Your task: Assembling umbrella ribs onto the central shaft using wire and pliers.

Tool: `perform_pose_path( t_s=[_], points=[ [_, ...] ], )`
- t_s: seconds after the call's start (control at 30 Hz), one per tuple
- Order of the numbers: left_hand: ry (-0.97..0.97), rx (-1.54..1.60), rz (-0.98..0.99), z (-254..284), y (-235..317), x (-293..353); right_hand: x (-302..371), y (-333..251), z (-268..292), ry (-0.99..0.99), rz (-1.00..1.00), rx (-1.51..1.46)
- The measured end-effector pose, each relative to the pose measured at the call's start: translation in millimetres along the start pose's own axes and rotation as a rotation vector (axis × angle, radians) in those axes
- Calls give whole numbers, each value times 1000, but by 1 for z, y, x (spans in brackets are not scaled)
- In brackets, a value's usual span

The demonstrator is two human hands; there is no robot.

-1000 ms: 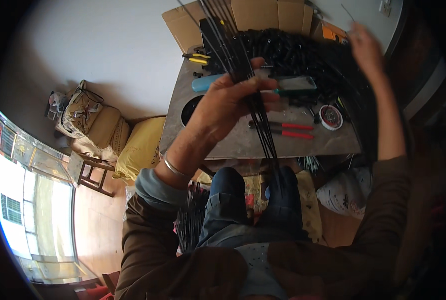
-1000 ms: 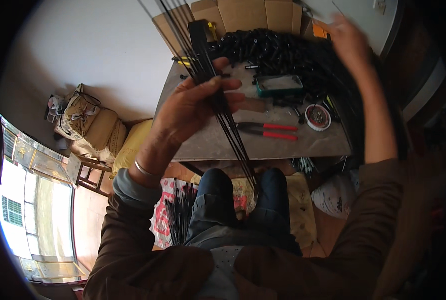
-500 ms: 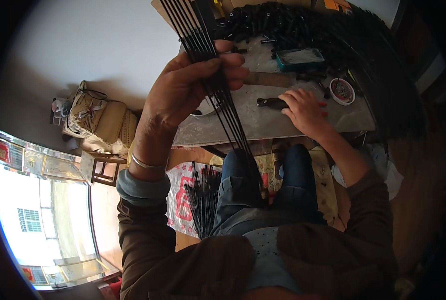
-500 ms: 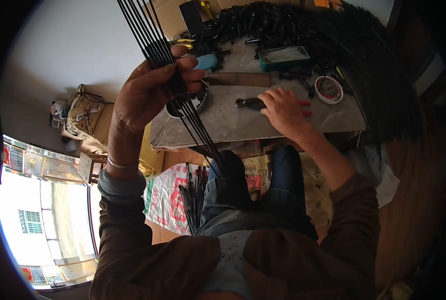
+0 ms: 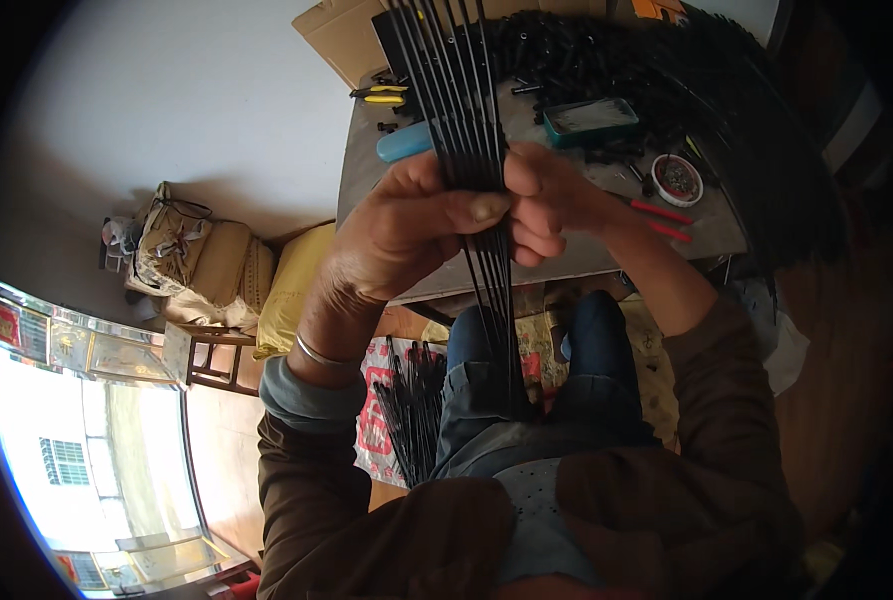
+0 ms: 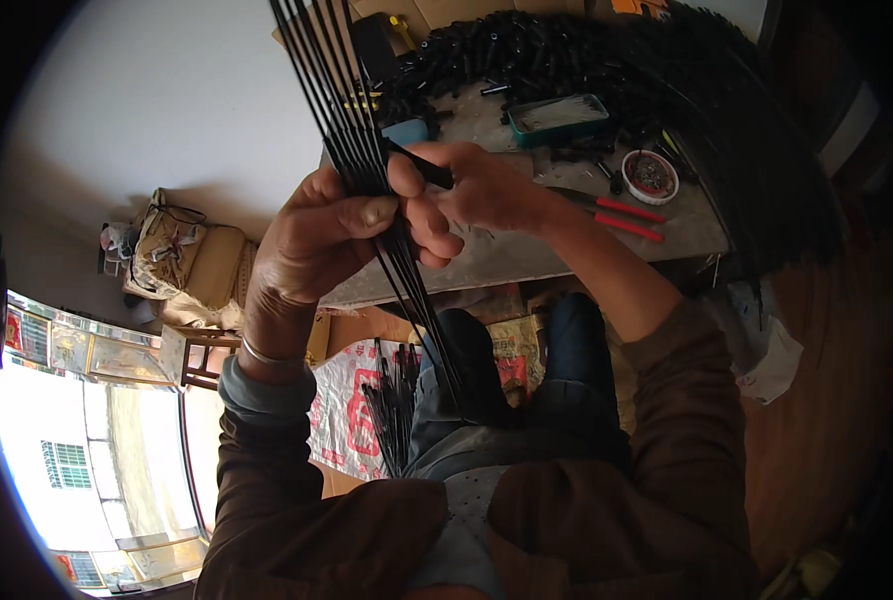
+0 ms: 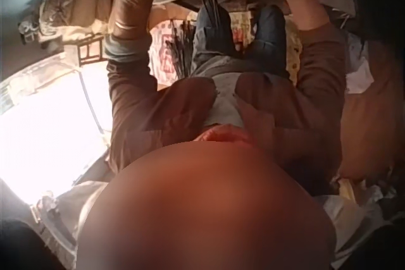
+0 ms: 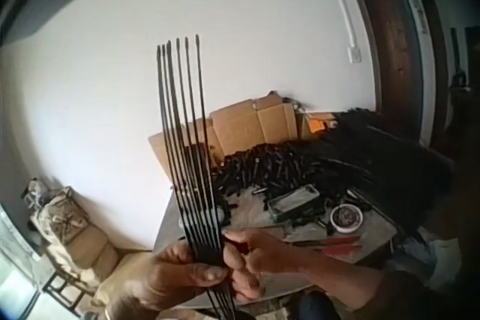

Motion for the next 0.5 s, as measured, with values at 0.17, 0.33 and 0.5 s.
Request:
perform_pose_path(
  t_s=[0.17,0.33,0.5],
  points=[
    [-56,-33,-94,11,-12,7,-38,-37,57,396,866,920],
    [170,-60,-35,69,-132,-2,-71,12,104,370,43,1499],
    [125,-63,220,74,-189,-1,-21,-23,58,-209,227,64]
  ],
)
Point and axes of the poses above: each hand's wrist, its own x-axis away from the middle knuckle, its own z-axis out of the back of the hand, y = z × x, the point moved 10 cm from there along -x, towards the middle knuckle, and after that the axes turned 4 degrees about y, right-handed, at the moved point
